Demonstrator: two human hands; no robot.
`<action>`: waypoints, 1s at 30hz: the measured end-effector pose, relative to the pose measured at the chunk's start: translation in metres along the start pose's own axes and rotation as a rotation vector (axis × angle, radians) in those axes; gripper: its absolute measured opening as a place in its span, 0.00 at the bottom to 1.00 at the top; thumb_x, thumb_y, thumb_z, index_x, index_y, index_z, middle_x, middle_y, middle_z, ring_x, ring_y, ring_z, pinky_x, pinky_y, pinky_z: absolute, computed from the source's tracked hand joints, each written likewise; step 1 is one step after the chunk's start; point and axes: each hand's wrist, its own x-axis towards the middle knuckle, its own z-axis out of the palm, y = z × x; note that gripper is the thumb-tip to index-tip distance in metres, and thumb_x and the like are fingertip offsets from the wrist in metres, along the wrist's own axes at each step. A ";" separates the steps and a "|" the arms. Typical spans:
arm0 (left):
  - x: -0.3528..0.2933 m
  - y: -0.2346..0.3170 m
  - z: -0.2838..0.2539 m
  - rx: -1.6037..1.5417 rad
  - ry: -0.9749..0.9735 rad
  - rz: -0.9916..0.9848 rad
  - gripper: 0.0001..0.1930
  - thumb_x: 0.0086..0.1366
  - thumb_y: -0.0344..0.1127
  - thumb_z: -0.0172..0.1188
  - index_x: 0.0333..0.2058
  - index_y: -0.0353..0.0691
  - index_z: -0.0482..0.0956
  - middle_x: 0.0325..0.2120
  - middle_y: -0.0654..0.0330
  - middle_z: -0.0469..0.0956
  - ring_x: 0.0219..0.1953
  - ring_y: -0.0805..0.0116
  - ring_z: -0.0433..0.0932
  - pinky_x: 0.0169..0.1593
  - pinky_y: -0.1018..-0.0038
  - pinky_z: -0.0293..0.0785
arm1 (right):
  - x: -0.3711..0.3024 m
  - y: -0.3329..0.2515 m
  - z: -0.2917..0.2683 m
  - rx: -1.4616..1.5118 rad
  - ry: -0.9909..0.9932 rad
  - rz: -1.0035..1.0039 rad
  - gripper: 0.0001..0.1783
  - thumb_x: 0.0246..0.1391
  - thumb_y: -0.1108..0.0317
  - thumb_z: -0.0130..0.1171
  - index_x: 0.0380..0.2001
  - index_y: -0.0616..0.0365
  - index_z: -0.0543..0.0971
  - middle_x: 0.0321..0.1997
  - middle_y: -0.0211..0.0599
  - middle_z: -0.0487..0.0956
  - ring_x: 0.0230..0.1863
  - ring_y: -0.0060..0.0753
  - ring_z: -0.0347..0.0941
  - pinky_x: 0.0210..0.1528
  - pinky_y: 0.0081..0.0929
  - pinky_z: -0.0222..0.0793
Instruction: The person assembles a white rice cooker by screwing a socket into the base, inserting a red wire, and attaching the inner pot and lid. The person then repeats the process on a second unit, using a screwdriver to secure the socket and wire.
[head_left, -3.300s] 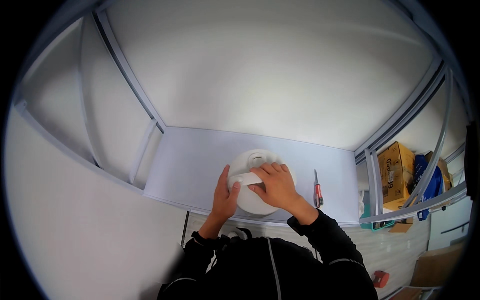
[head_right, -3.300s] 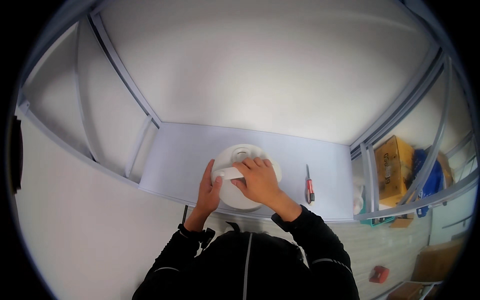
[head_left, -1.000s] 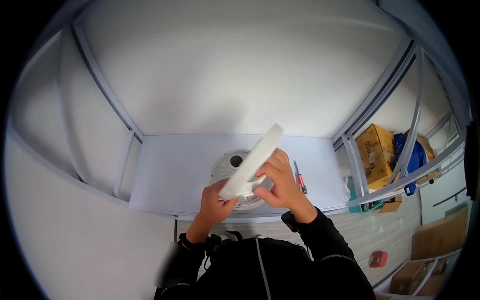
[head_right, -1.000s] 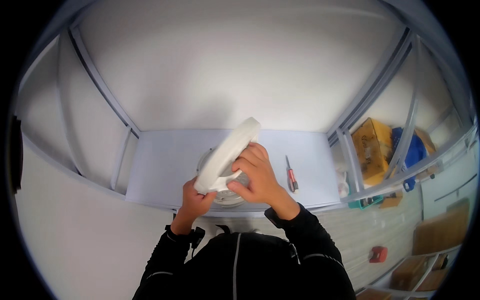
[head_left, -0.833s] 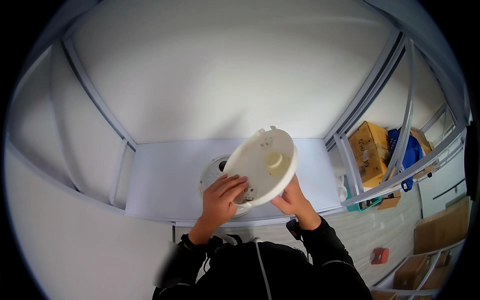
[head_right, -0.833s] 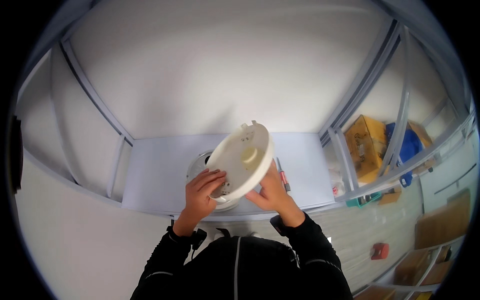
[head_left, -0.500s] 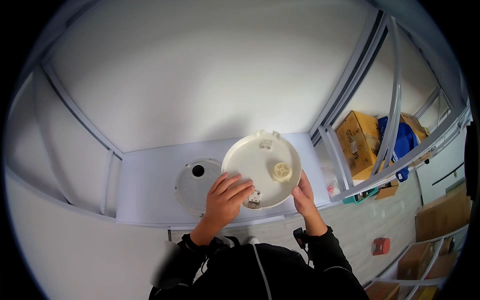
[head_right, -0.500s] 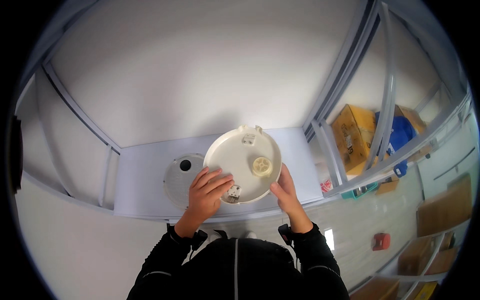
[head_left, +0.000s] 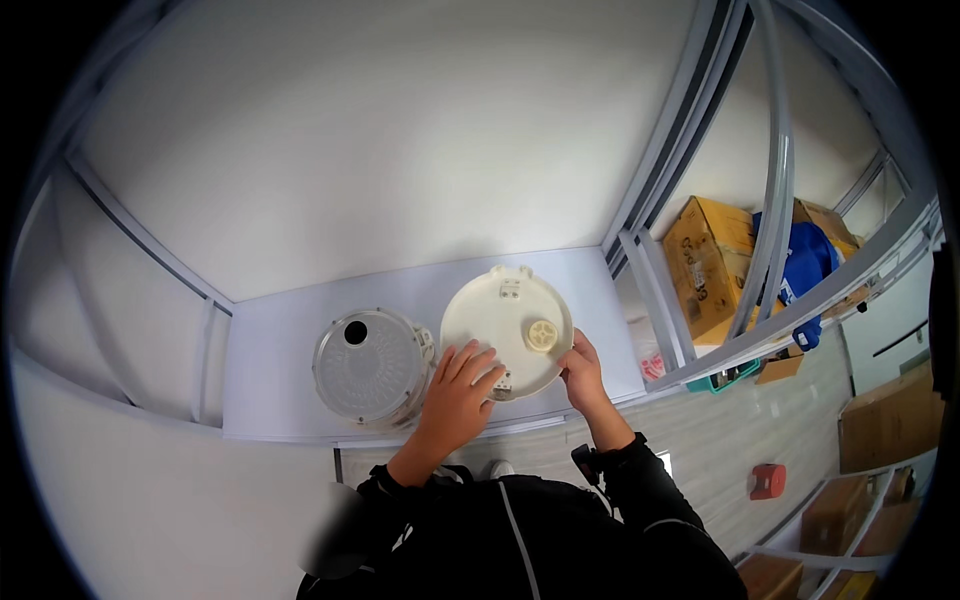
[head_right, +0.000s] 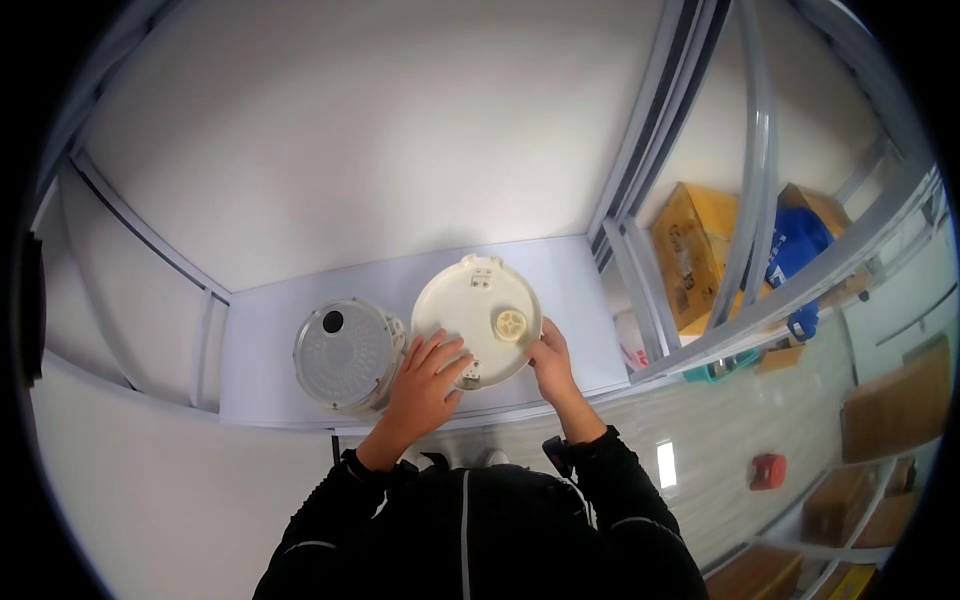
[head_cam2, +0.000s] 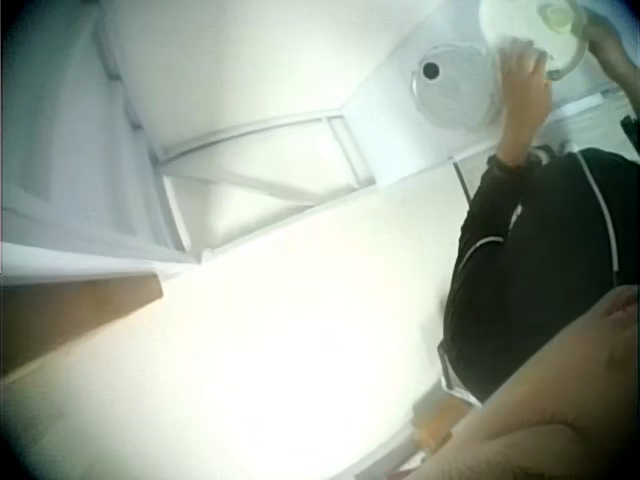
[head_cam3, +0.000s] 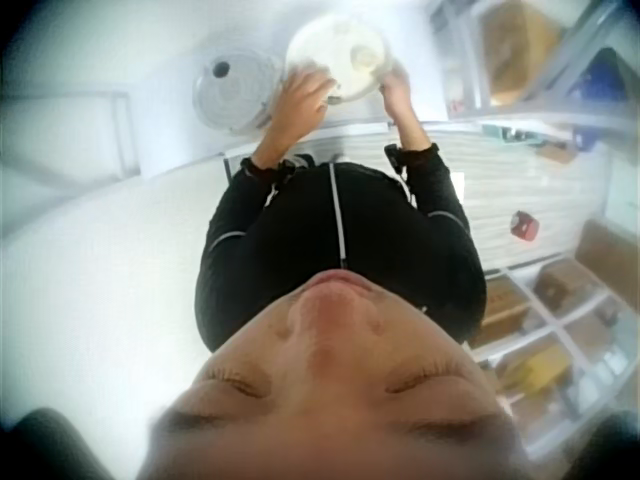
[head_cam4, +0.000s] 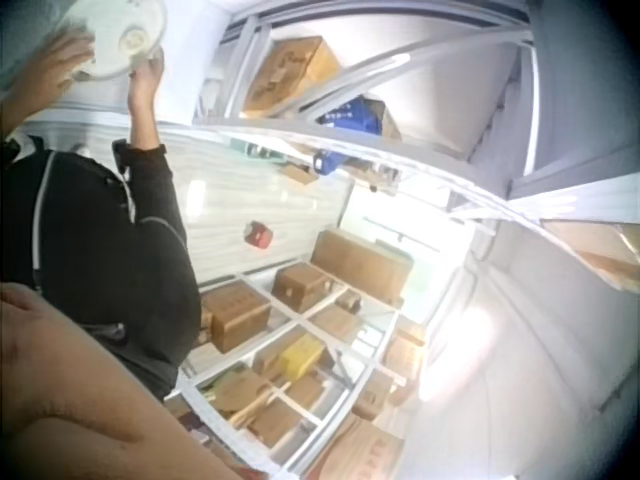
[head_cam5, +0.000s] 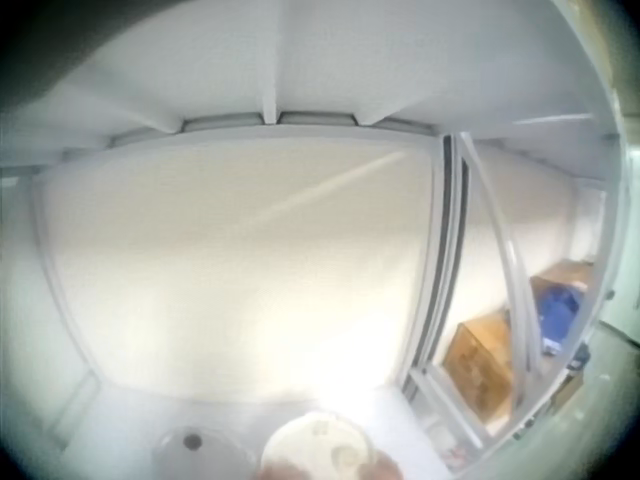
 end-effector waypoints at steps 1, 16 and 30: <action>-0.002 0.002 0.000 -0.035 -0.013 -0.040 0.25 0.60 0.32 0.69 0.58 0.44 0.84 0.65 0.58 0.76 0.73 0.50 0.68 0.76 0.46 0.60 | 0.001 0.001 0.002 -0.018 0.012 0.008 0.30 0.56 0.74 0.53 0.65 0.60 0.74 0.50 0.35 0.83 0.46 0.26 0.78 0.48 0.26 0.74; -0.035 -0.016 0.057 0.036 -0.146 -0.070 0.24 0.62 0.32 0.67 0.59 0.46 0.82 0.56 0.60 0.80 0.61 0.56 0.78 0.69 0.49 0.68 | 0.045 0.054 -0.010 -0.354 0.045 0.311 0.28 0.53 0.75 0.54 0.59 0.65 0.73 0.42 0.44 0.79 0.39 0.36 0.78 0.35 0.36 0.80; -0.061 -0.033 0.082 -0.059 -0.231 0.006 0.27 0.59 0.27 0.65 0.59 0.50 0.84 0.50 0.60 0.81 0.44 0.54 0.84 0.48 0.59 0.80 | 0.034 0.057 -0.018 -0.365 -0.096 0.385 0.31 0.57 0.68 0.63 0.64 0.66 0.73 0.50 0.46 0.83 0.43 0.36 0.84 0.45 0.33 0.84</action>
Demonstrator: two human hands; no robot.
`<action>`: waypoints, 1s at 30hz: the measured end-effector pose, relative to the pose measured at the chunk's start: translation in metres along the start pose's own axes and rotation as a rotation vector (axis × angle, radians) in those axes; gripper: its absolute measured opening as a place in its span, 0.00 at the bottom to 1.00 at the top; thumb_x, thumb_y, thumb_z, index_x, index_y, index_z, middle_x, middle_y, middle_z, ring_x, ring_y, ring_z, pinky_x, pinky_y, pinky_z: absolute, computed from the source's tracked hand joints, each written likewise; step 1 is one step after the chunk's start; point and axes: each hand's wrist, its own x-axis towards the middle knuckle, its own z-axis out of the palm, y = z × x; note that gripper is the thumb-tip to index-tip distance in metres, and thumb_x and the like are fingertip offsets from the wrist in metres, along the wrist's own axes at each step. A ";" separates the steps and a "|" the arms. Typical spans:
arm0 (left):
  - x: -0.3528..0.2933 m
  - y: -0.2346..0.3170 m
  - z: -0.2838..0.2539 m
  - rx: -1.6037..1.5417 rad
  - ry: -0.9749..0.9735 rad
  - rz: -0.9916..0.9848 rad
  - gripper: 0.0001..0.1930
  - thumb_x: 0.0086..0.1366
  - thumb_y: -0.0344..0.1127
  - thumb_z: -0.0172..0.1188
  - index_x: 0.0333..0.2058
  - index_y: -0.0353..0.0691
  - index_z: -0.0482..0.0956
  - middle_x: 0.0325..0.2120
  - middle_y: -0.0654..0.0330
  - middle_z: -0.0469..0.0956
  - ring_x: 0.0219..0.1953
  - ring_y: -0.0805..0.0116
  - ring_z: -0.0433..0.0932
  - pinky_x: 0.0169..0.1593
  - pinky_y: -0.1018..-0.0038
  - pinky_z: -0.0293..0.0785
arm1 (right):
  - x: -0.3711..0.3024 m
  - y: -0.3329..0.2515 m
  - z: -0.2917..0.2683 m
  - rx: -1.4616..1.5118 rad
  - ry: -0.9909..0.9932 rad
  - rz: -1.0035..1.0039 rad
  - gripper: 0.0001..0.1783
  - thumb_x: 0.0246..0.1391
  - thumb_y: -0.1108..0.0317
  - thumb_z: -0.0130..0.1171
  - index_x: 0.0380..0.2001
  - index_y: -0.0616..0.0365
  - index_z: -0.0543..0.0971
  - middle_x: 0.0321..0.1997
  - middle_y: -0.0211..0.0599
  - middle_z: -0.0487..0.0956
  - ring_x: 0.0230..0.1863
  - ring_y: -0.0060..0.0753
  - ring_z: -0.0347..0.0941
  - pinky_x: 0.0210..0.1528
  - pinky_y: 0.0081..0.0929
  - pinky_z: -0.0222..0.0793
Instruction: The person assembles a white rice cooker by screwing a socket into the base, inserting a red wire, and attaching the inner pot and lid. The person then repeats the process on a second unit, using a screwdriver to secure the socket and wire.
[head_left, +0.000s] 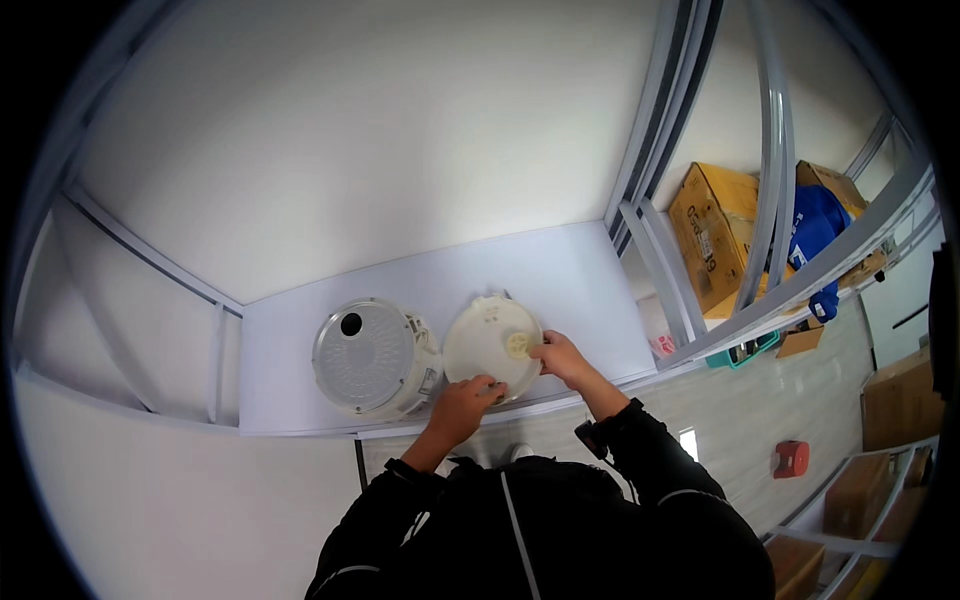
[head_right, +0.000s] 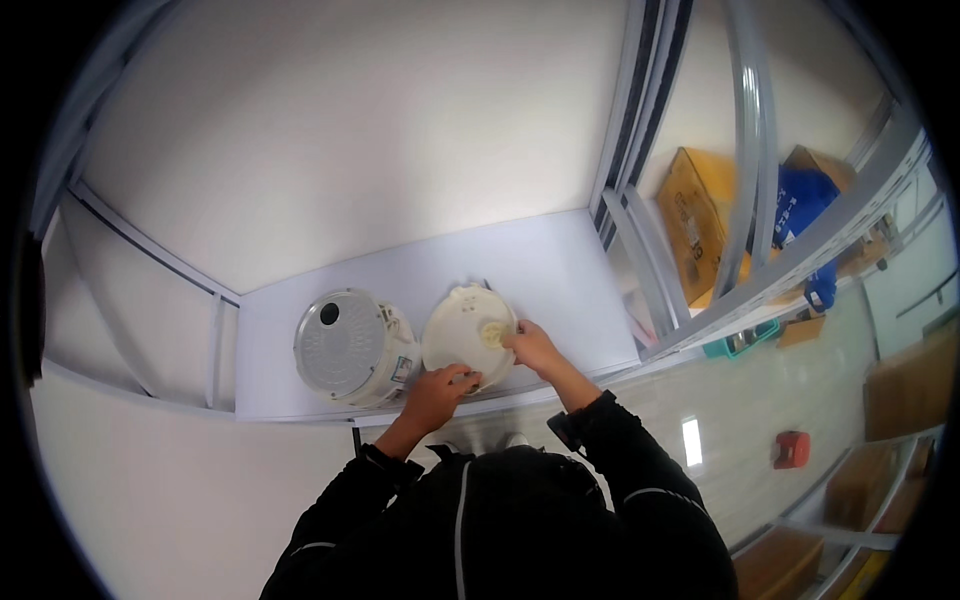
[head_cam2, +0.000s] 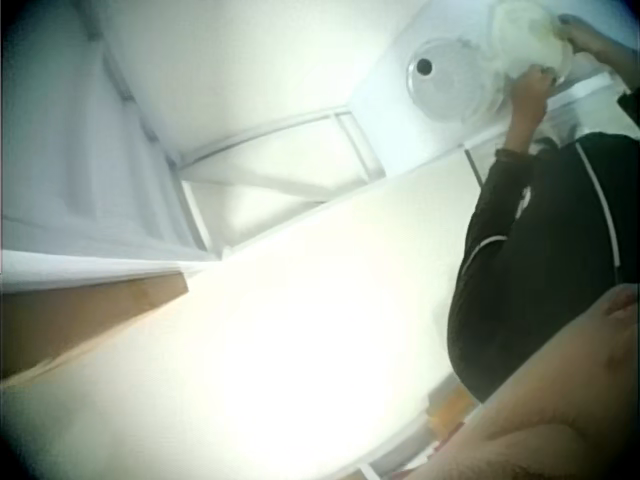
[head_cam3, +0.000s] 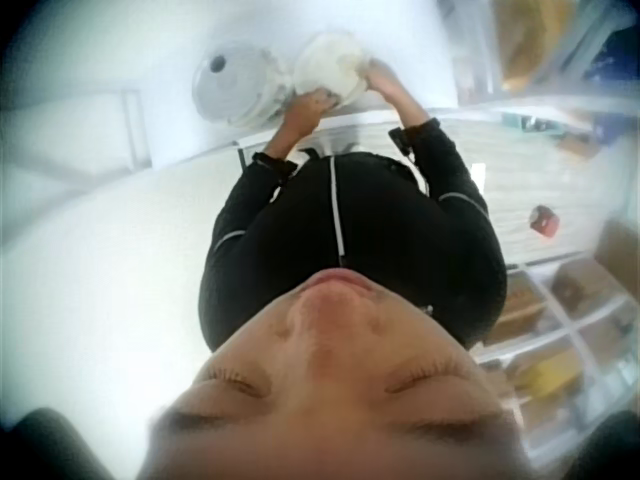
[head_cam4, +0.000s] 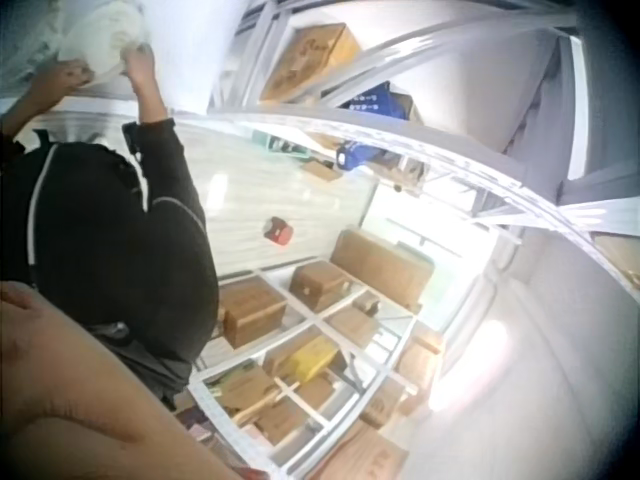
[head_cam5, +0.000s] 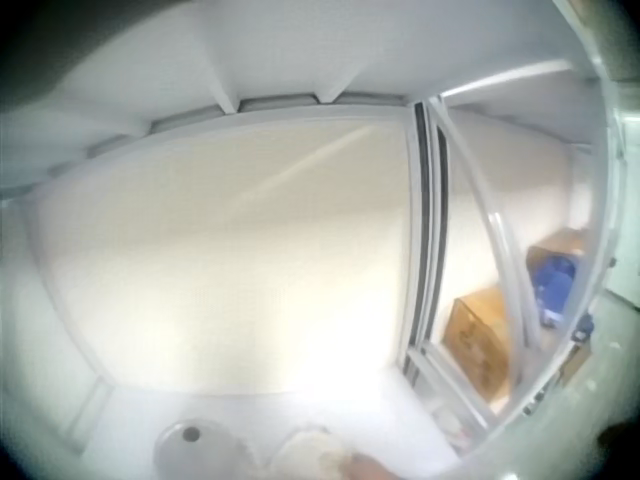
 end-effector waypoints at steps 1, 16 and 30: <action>0.001 0.000 0.001 -0.009 -0.002 -0.001 0.28 0.58 0.27 0.66 0.60 0.49 0.83 0.49 0.60 0.82 0.44 0.54 0.84 0.48 0.58 0.80 | 0.003 0.003 -0.003 -0.035 0.009 -0.015 0.32 0.58 0.67 0.65 0.64 0.66 0.73 0.50 0.46 0.83 0.43 0.35 0.84 0.44 0.32 0.83; -0.007 0.006 0.003 -0.033 0.038 -0.057 0.34 0.56 0.25 0.65 0.65 0.43 0.78 0.51 0.59 0.82 0.46 0.53 0.82 0.50 0.57 0.77 | 0.006 -0.005 -0.029 -1.007 0.523 -0.611 0.29 0.59 0.65 0.64 0.66 0.39 0.79 0.64 0.42 0.79 0.52 0.50 0.84 0.54 0.43 0.81; -0.002 0.020 0.000 -0.013 0.014 -0.083 0.32 0.53 0.29 0.65 0.61 0.43 0.81 0.55 0.56 0.79 0.57 0.50 0.77 0.59 0.55 0.74 | -0.005 -0.010 -0.018 -1.188 0.455 -0.190 0.17 0.66 0.56 0.59 0.51 0.55 0.78 0.48 0.47 0.84 0.46 0.55 0.86 0.46 0.52 0.81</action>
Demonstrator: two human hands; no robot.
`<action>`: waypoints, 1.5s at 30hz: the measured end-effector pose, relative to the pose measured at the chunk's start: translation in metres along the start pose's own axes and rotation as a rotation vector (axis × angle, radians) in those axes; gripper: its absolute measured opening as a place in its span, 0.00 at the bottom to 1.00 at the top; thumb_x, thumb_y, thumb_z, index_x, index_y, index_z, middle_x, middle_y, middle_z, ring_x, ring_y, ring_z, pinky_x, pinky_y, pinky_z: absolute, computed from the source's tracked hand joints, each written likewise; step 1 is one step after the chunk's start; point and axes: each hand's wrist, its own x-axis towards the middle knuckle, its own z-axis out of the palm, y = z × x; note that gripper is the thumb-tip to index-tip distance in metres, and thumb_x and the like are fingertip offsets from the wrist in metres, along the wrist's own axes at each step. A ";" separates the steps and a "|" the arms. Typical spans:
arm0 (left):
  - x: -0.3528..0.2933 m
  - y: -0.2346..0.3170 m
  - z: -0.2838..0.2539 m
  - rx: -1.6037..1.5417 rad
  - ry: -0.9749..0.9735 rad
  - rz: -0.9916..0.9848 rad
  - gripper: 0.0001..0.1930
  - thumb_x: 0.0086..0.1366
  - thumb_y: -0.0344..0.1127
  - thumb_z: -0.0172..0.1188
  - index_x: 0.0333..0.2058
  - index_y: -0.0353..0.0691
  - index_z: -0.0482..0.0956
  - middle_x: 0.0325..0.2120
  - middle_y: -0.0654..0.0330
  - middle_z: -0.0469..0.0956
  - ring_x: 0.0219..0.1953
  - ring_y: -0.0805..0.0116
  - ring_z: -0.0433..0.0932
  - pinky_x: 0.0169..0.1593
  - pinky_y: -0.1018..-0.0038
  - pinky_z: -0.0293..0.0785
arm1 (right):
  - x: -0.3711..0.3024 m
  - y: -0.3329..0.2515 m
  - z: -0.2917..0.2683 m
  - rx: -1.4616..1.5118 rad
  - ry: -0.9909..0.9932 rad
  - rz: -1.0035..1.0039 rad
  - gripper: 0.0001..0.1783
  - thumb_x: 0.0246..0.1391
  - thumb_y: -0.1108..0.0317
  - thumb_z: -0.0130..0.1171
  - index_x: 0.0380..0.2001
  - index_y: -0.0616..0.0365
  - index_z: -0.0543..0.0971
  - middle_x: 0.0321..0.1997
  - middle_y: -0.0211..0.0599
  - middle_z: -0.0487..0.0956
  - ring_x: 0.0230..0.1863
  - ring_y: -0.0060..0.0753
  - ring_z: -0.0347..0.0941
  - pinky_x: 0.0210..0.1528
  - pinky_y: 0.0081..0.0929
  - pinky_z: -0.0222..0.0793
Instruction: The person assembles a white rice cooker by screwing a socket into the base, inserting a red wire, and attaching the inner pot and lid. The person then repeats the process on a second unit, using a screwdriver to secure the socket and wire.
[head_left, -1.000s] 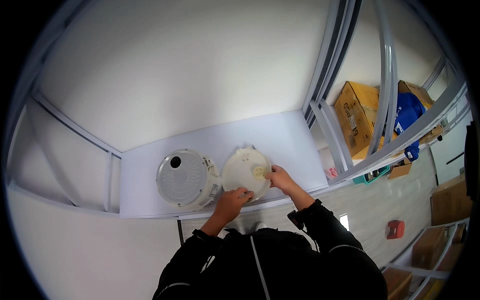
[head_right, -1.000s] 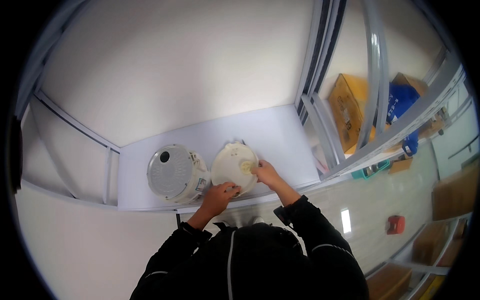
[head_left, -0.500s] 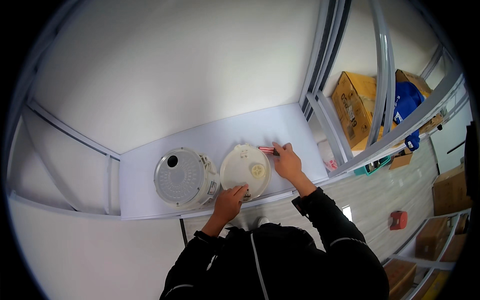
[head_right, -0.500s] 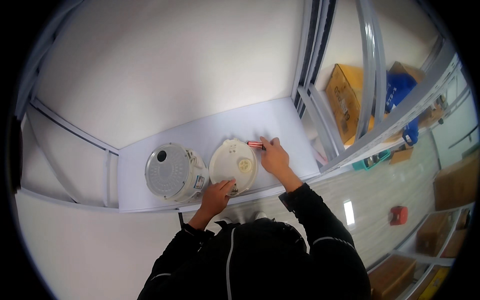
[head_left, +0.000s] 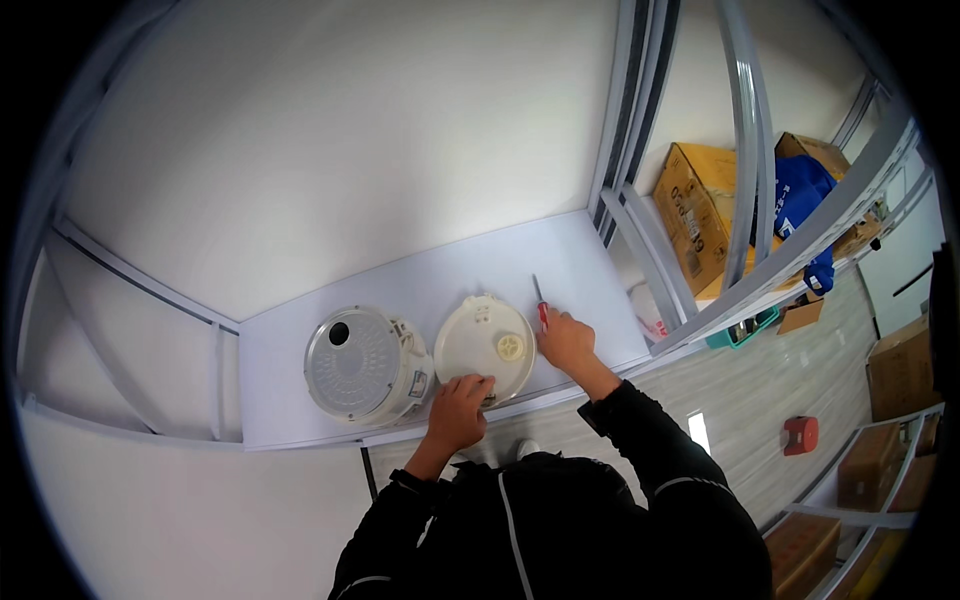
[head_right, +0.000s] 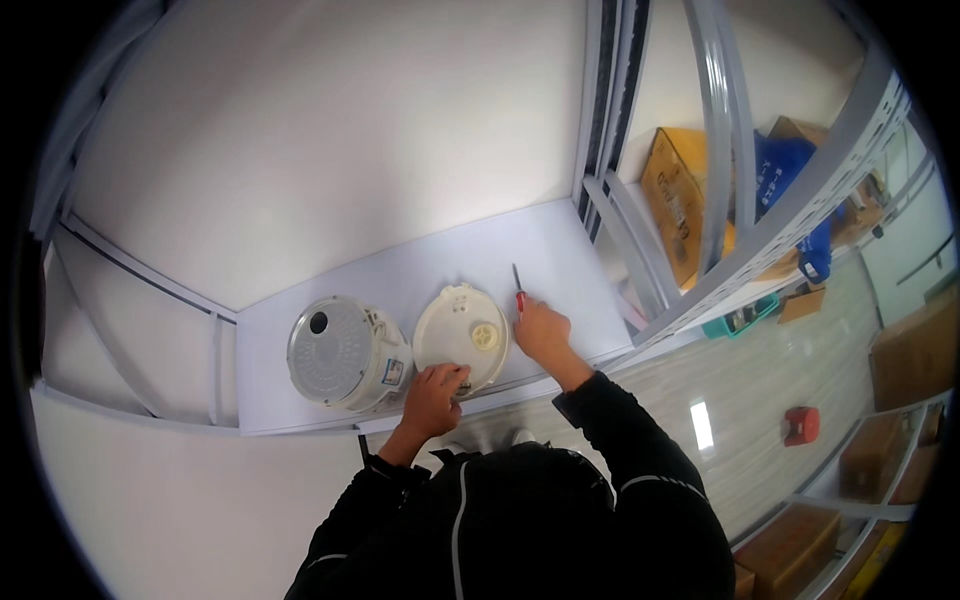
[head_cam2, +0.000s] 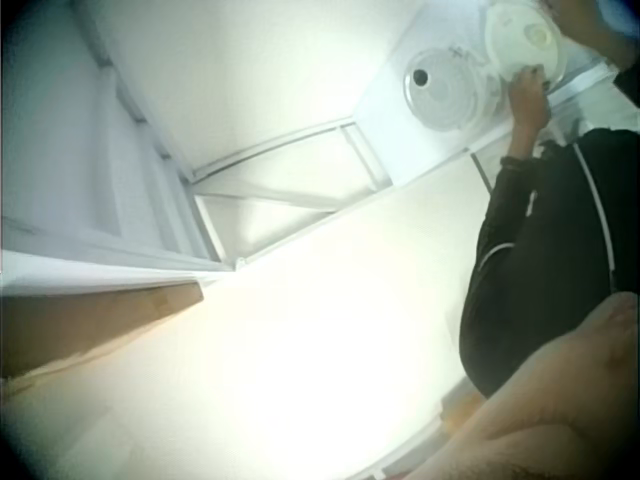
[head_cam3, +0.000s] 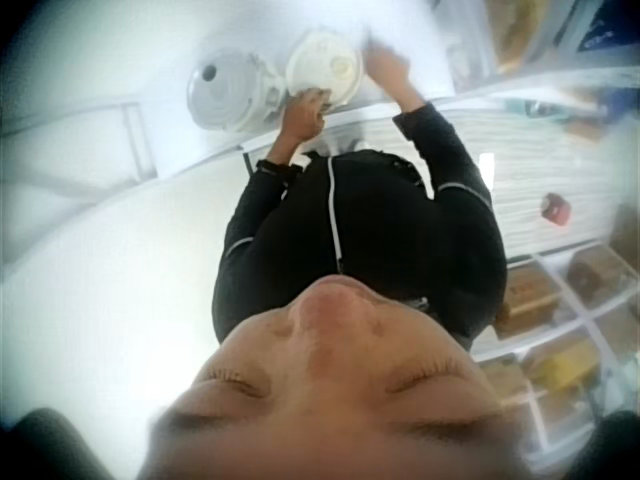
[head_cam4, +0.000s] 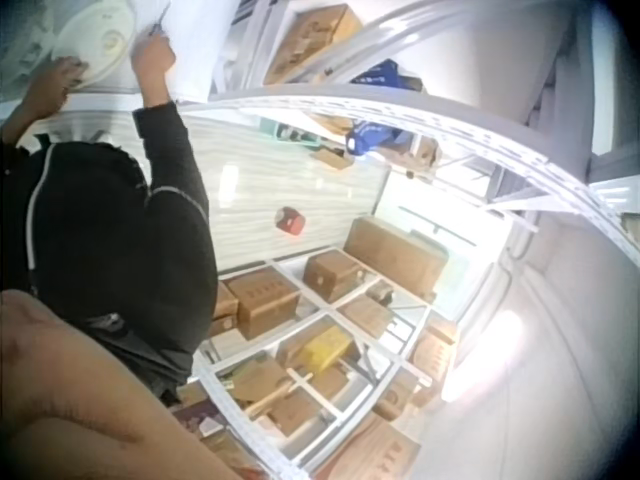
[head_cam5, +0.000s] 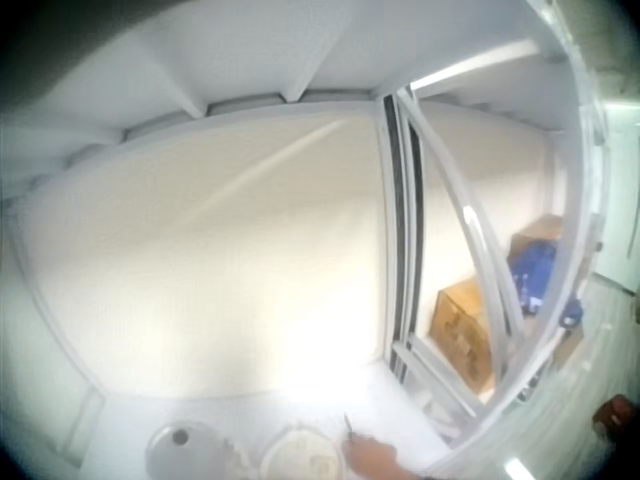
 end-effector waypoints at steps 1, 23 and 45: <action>0.003 0.005 -0.004 -0.004 0.010 0.003 0.32 0.53 0.31 0.66 0.61 0.44 0.81 0.56 0.55 0.79 0.59 0.49 0.76 0.60 0.55 0.73 | -0.005 0.004 -0.001 -0.001 -0.020 -0.007 0.19 0.66 0.55 0.59 0.51 0.56 0.78 0.46 0.48 0.84 0.46 0.55 0.86 0.47 0.53 0.81; 0.067 0.027 0.048 0.097 0.017 -0.142 0.44 0.61 0.57 0.72 0.68 0.35 0.72 0.69 0.49 0.72 0.76 0.48 0.64 0.78 0.44 0.51 | -0.050 0.010 -0.016 0.211 0.213 -0.279 0.23 0.56 0.56 0.70 0.51 0.55 0.82 0.49 0.45 0.85 0.47 0.51 0.85 0.45 0.46 0.83; 0.077 0.028 0.030 0.071 -0.178 -0.211 0.43 0.57 0.44 0.73 0.71 0.42 0.70 0.73 0.57 0.70 0.79 0.57 0.59 0.81 0.49 0.43 | -0.034 0.001 0.029 0.115 0.065 -0.388 0.19 0.55 0.57 0.74 0.45 0.54 0.81 0.43 0.45 0.83 0.50 0.51 0.83 0.50 0.48 0.80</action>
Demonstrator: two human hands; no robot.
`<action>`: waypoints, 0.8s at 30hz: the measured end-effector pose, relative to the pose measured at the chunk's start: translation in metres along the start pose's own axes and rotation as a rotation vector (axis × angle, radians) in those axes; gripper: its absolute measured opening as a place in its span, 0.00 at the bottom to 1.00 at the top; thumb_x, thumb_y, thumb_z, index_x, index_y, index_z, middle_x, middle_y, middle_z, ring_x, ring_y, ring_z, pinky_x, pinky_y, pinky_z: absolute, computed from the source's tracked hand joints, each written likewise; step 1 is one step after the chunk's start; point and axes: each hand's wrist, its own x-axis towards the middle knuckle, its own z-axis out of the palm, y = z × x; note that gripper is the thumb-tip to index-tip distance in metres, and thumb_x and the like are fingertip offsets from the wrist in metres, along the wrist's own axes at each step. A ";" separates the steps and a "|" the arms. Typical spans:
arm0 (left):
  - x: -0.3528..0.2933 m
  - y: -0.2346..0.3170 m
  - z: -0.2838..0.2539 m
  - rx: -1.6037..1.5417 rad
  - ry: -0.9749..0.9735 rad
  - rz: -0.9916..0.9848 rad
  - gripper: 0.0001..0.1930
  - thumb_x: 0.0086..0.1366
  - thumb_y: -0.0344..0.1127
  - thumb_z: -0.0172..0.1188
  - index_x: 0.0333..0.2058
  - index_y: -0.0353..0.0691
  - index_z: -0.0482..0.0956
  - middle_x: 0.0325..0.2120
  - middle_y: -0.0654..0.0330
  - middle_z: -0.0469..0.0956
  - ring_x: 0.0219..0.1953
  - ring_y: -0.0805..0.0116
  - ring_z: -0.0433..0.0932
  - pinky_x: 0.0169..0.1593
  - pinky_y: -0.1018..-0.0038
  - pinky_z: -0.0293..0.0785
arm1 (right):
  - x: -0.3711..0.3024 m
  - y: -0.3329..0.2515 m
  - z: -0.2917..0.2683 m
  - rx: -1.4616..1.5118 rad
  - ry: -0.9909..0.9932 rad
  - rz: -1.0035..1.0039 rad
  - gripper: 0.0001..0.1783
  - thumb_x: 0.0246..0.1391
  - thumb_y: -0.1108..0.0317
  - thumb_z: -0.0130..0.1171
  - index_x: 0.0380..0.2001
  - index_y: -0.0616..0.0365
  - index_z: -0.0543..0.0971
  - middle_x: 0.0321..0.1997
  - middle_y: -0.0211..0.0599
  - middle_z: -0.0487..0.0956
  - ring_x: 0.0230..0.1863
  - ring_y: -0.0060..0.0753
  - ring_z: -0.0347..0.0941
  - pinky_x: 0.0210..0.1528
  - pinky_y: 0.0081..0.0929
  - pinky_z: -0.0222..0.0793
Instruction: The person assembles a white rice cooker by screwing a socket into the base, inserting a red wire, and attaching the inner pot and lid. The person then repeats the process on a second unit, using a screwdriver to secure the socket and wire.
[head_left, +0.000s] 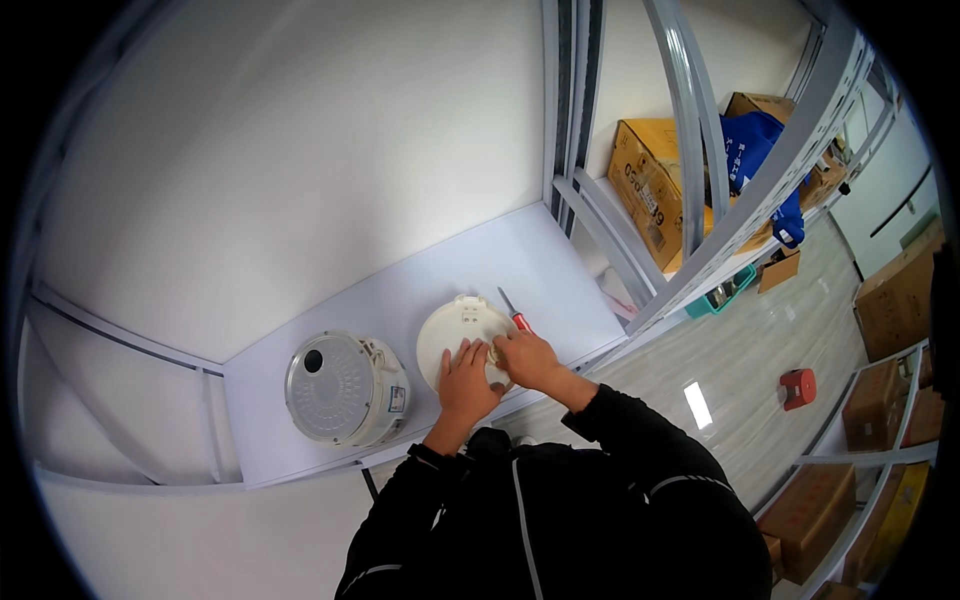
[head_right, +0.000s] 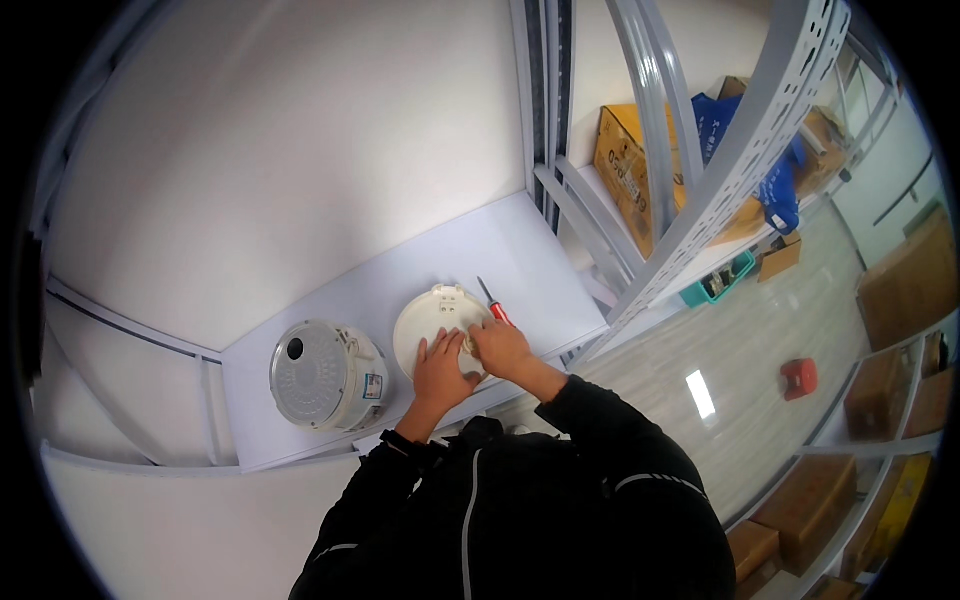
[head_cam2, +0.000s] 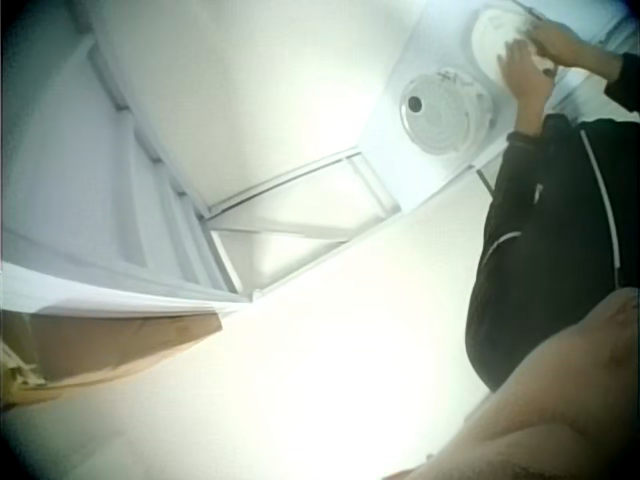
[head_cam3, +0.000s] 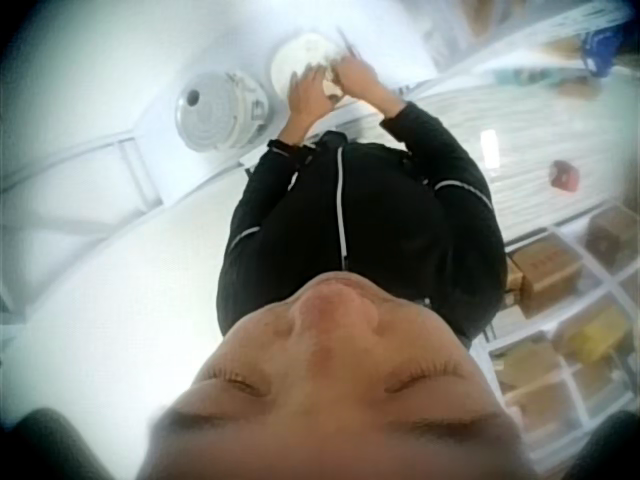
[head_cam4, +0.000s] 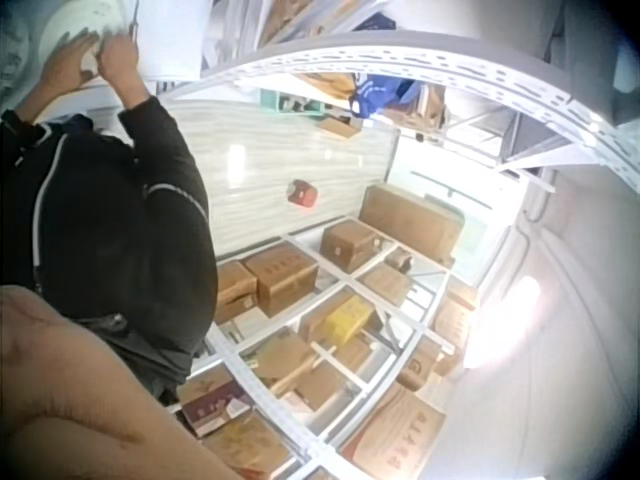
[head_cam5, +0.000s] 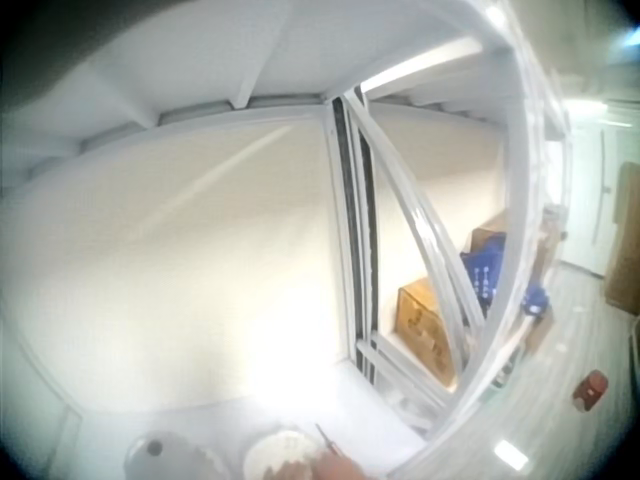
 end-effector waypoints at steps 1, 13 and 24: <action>-0.001 0.001 -0.001 -0.005 0.000 -0.004 0.43 0.57 0.44 0.73 0.71 0.42 0.70 0.73 0.57 0.70 0.79 0.57 0.59 0.81 0.49 0.43 | 0.000 -0.002 -0.002 -0.001 -0.006 0.001 0.19 0.55 0.58 0.74 0.45 0.54 0.81 0.44 0.44 0.83 0.51 0.51 0.83 0.50 0.48 0.80; -0.003 -0.003 0.003 -0.010 0.037 0.021 0.42 0.56 0.43 0.73 0.70 0.41 0.71 0.72 0.56 0.70 0.79 0.55 0.60 0.81 0.48 0.45 | -0.002 0.008 -0.040 0.387 0.148 0.124 0.20 0.56 0.58 0.70 0.44 0.61 0.79 0.41 0.52 0.85 0.42 0.56 0.85 0.43 0.46 0.81; 0.000 -0.011 0.006 -0.031 0.024 0.022 0.43 0.56 0.44 0.74 0.70 0.42 0.70 0.73 0.58 0.69 0.79 0.56 0.58 0.82 0.47 0.43 | -0.036 0.048 -0.043 0.630 0.372 0.384 0.29 0.48 0.68 0.72 0.54 0.60 0.75 0.43 0.51 0.82 0.39 0.45 0.84 0.43 0.40 0.80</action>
